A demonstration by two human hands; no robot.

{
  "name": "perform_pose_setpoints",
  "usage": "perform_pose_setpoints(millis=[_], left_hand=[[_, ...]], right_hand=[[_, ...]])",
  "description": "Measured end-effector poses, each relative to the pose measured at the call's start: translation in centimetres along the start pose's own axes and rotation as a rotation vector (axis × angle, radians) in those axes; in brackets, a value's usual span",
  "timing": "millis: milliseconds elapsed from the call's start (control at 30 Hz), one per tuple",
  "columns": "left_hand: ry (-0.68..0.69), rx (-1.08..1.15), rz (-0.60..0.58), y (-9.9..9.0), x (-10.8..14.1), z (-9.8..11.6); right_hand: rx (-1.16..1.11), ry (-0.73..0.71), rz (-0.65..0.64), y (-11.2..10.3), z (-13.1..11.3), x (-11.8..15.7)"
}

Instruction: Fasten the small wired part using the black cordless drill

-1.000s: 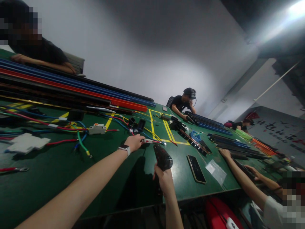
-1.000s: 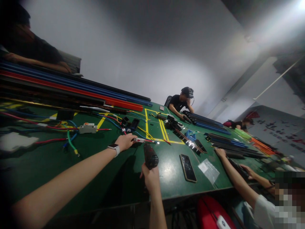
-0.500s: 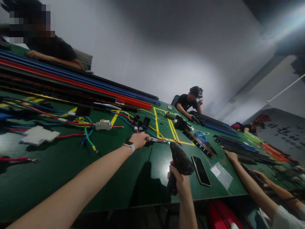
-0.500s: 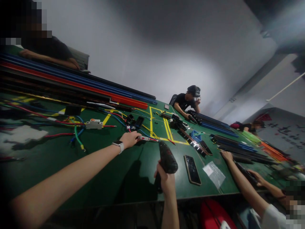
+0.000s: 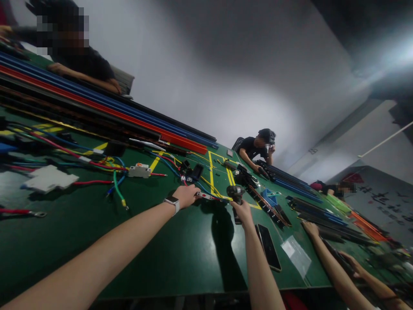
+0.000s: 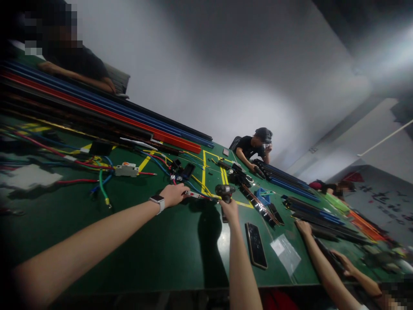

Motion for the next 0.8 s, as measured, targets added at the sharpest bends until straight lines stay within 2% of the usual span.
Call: perform_pose_setpoints(millis=[267, 500, 600, 667, 733, 800], left_hand=[[0.026, -0.027, 0.024, 0.0, -0.1, -0.2], [0.026, -0.015, 0.023, -0.3, 0.0, -0.1], [0.023, -0.013, 0.019, -0.3, 0.1, -0.1], [0.019, -0.009, 0.007, -0.3, 0.2, -0.2], [0.021, -0.005, -0.004, -0.2, 0.2, -0.3], [0.025, -0.005, -0.011, -0.1, 0.2, -0.4]], right_hand=[[0.299, 0.026, -0.080, 4.1, 0.4, -4.4], [0.536, 0.044, -0.130, 5.4, 0.3, -7.1], [0.580, 0.074, -0.112, 4.5, 1.1, -6.8], [0.584, 0.085, -0.088, 3.0, 2.3, -5.7], [0.584, 0.095, -0.049, 0.6, 4.1, -3.8], [0.596, 0.115, 0.018, -2.8, 6.4, -1.3]])
Point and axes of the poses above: each hand's wrist, its own x-axis away from the middle knuckle, its own y-axis out of the palm, z = x × y, the point moved 9 cm from there along -x, towards the middle knuckle, and after that the axes turned 7 degrees about z, right-handed, at the moved point
